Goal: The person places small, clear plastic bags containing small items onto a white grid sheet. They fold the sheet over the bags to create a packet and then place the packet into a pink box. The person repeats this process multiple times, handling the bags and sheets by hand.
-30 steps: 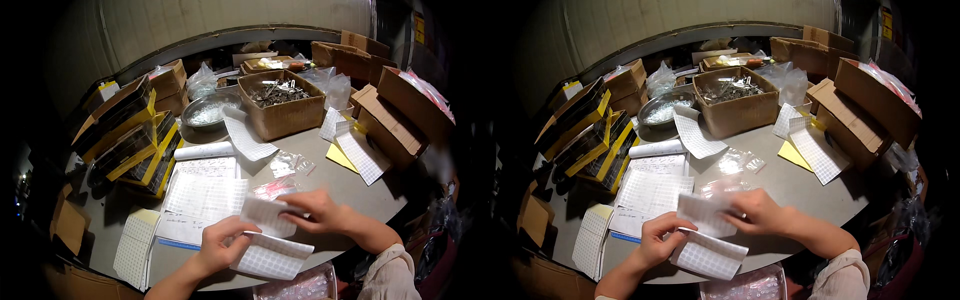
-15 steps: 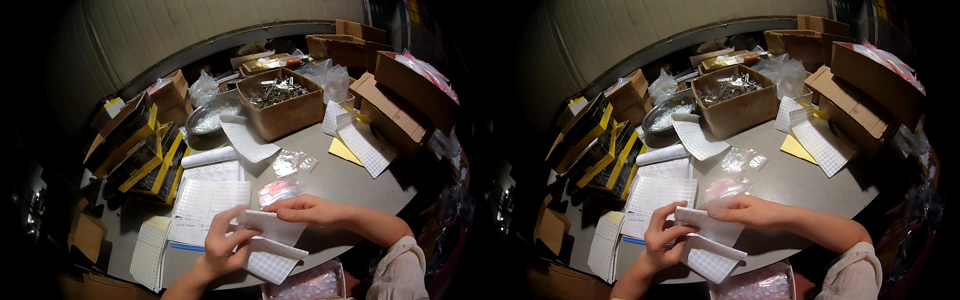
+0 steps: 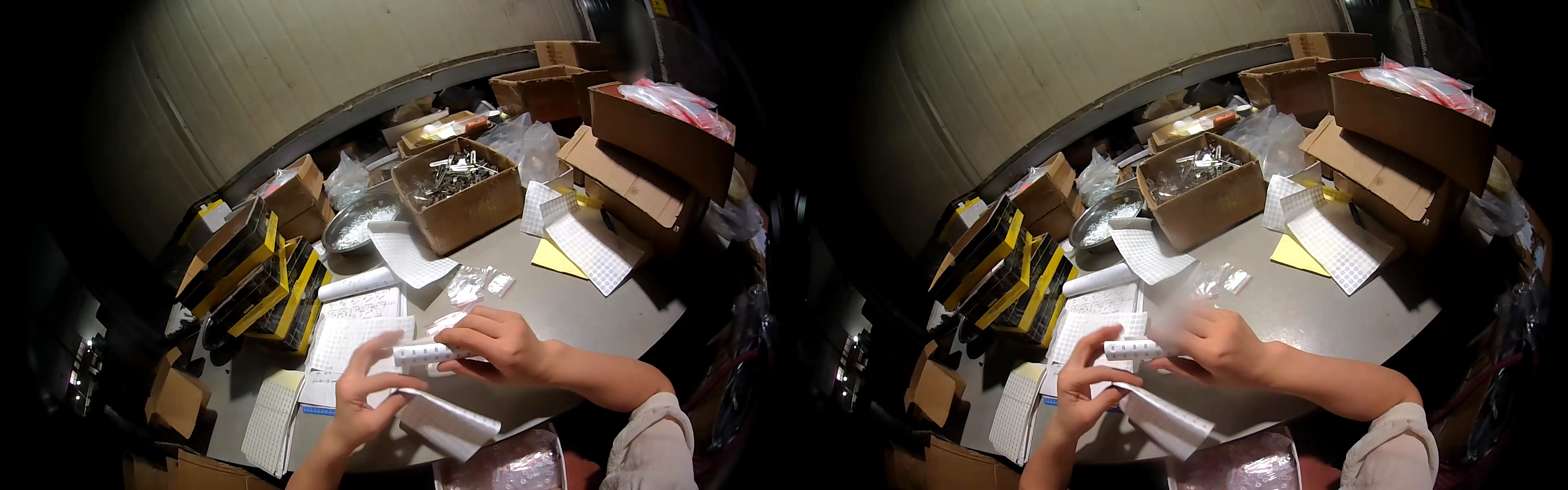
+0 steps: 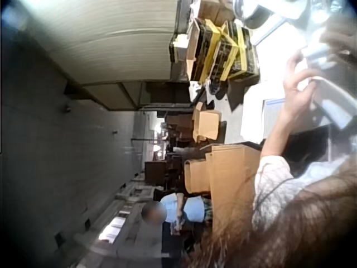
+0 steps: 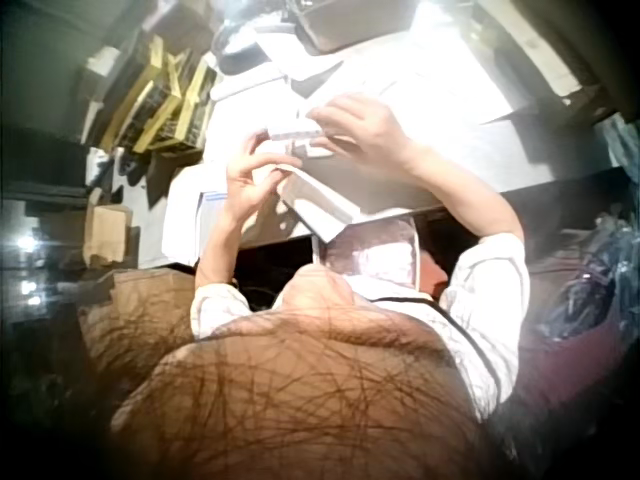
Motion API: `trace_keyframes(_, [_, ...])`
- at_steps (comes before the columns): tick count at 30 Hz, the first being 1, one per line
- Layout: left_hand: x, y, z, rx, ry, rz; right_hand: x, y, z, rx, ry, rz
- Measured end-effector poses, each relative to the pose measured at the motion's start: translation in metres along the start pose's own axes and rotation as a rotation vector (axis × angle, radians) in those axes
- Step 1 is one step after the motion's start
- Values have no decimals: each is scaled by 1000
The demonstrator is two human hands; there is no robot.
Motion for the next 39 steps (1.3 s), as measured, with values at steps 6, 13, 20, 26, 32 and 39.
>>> trace_keyframes(6, [-8,29,12,10,34,-117,2,1,-6,-64,-26,99])
trace_keyframes(13, [-11,21,7,15,177,32,-4,1,-9,-262,11,437])
trace_keyframes(20, [-16,3,12,210,109,-221,7,9,-7,-402,-182,435])
trace_keyframes(26, [-13,-11,13,136,253,2,23,19,9,-237,-13,271])
trace_keyframes(32, [-20,1,8,-77,253,249,11,8,1,-658,-600,653])
trace_keyframes(39, [-19,11,8,-306,249,446,1,0,-10,-912,-822,1132])
Point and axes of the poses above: each hand's wrist, its own z-axis towards the middle knuckle, its own x-axis out of the back of the hand, y = z × x, the point moved 1 cm from there along z, towards the middle knuckle, and after that the axes turned 4 degrees about -x, right-handed, at the moved point
